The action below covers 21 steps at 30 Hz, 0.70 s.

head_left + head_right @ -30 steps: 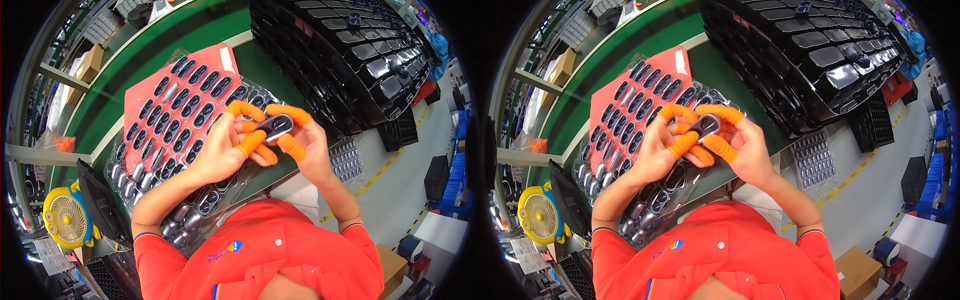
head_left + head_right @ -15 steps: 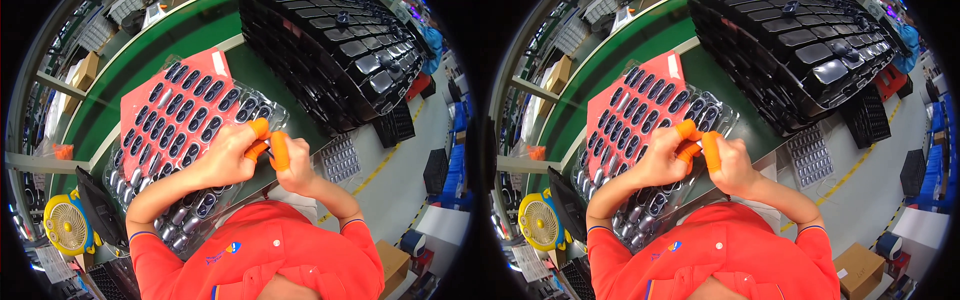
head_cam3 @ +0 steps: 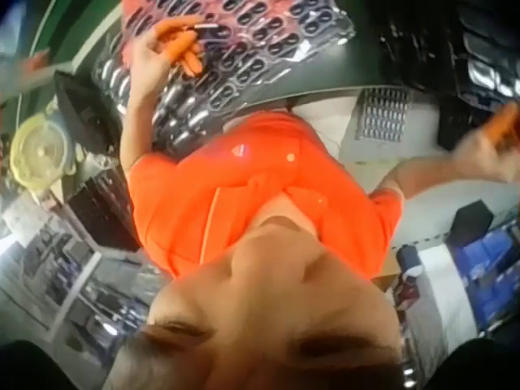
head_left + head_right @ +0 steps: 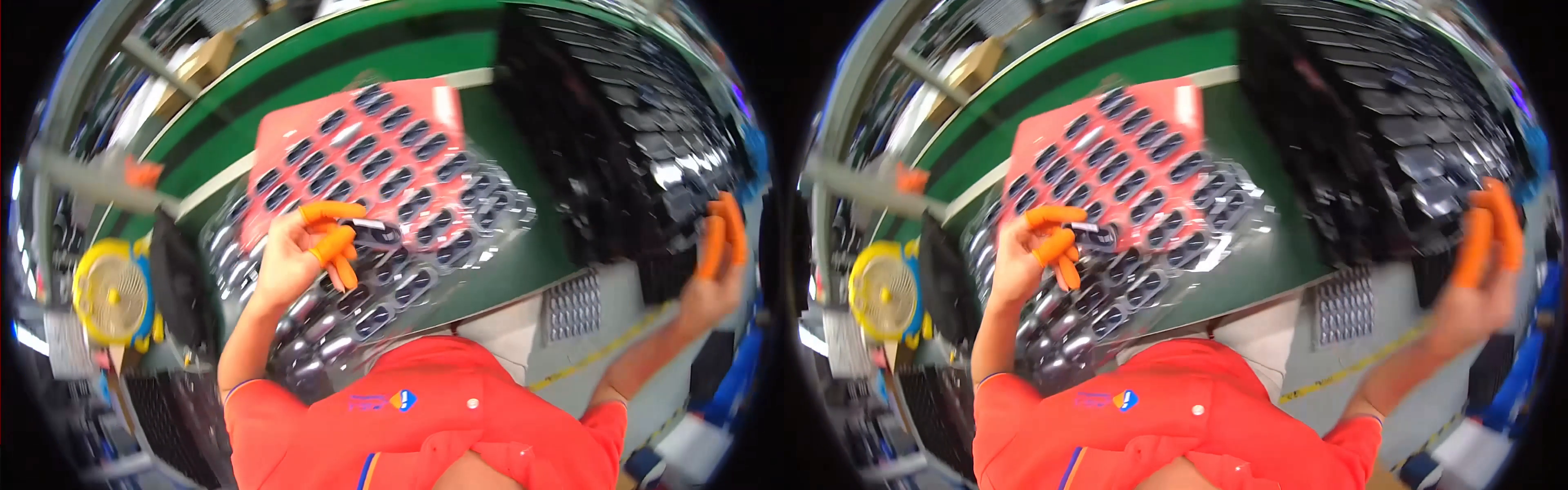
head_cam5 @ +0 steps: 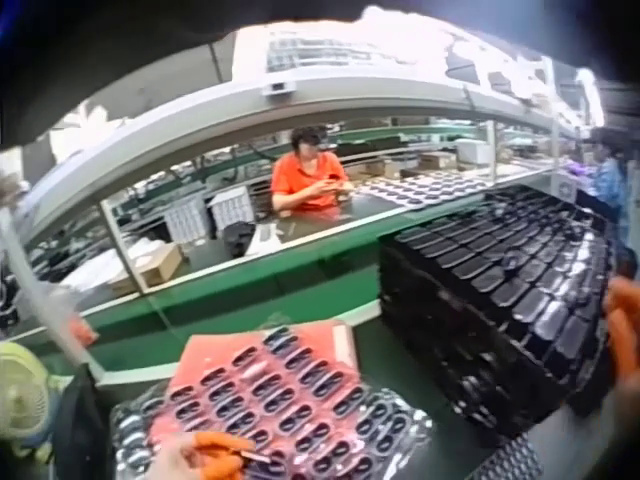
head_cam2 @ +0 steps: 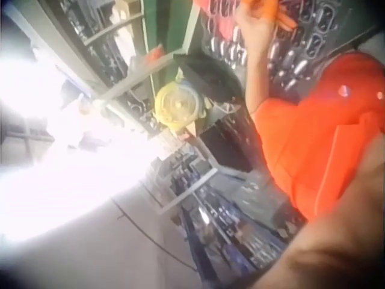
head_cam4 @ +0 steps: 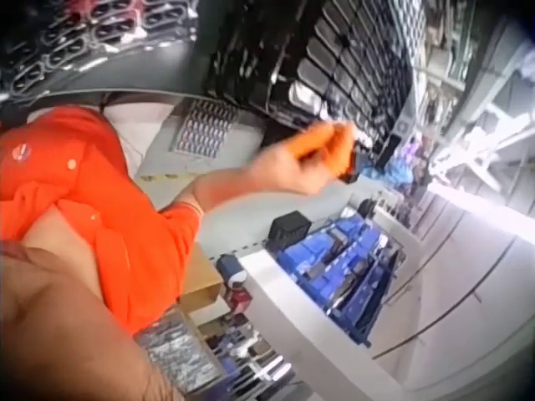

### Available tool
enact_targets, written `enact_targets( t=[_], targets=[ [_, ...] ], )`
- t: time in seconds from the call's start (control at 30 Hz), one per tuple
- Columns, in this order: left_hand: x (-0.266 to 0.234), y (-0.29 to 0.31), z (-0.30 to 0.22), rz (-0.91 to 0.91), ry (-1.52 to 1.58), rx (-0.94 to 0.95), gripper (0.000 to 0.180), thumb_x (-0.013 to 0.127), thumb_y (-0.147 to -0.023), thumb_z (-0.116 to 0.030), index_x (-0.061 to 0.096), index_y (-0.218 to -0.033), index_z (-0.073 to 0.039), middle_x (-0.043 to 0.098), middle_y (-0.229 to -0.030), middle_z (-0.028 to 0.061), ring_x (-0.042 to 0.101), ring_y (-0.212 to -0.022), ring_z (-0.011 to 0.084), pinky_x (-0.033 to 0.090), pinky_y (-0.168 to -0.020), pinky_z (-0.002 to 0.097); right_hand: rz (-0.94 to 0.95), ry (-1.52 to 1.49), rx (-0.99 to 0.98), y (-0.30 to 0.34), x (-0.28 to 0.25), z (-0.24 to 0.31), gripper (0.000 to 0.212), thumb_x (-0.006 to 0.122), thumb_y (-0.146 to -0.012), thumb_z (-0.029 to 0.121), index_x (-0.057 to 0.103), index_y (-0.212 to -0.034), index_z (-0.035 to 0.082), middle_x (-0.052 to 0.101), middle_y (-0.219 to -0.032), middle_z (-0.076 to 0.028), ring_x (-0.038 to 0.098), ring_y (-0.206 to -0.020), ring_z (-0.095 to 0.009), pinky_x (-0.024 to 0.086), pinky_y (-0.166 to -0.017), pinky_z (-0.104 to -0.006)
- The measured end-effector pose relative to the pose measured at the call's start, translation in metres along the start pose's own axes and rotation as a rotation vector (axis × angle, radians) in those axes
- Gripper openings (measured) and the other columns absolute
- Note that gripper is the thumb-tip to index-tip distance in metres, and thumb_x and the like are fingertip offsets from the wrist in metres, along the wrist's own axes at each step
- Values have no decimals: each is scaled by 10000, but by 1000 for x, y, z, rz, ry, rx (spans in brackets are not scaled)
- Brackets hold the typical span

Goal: The person assembles electronic components by hand, then organizes them into a plastic tray.

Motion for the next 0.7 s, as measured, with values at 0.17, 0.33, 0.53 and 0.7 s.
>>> enact_targets(
  t=[0.17,0.33,0.53,0.7],
  targets=[
    [-113,62,42,-550,40,61,242,533,-855,-35,518,-1068,81,581,-690,122,598,-474,185,460,-386,229,481,378,19,-47,-8,-84,308,593,-850,108,574,-1153,51,604,-955,-115,549,-724,-144,453,-627,-229],
    [-161,77,61,-718,-62,18,269,544,-853,-45,496,-1060,120,579,-674,118,566,-433,172,427,-360,218,730,121,79,-48,15,-140,304,490,-901,83,547,-1200,81,587,-1071,-2,519,-805,-56,411,-675,-181],
    [-159,51,60,-658,-409,-47,214,595,-819,-68,579,-999,48,587,-676,114,549,-447,145,402,-390,256,482,234,51,-33,4,-95,333,471,-910,90,504,-1240,57,569,-1100,-3,497,-777,-67,392,-648,-185],
    [-129,51,42,-603,-1153,90,171,668,-729,-49,635,-888,5,586,-748,95,542,-548,102,424,-479,274,326,-58,113,7,-5,-15,369,422,-907,43,441,-1272,-7,574,-1055,-69,508,-708,-105,402,-617,-209]
  ],
)
Point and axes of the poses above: each hand's wrist, its own y-axis away from the middle knuckle, its own x-axis out of the palm, z = x × y, the point moved 5 cm from there along -y, towards the middle knuckle
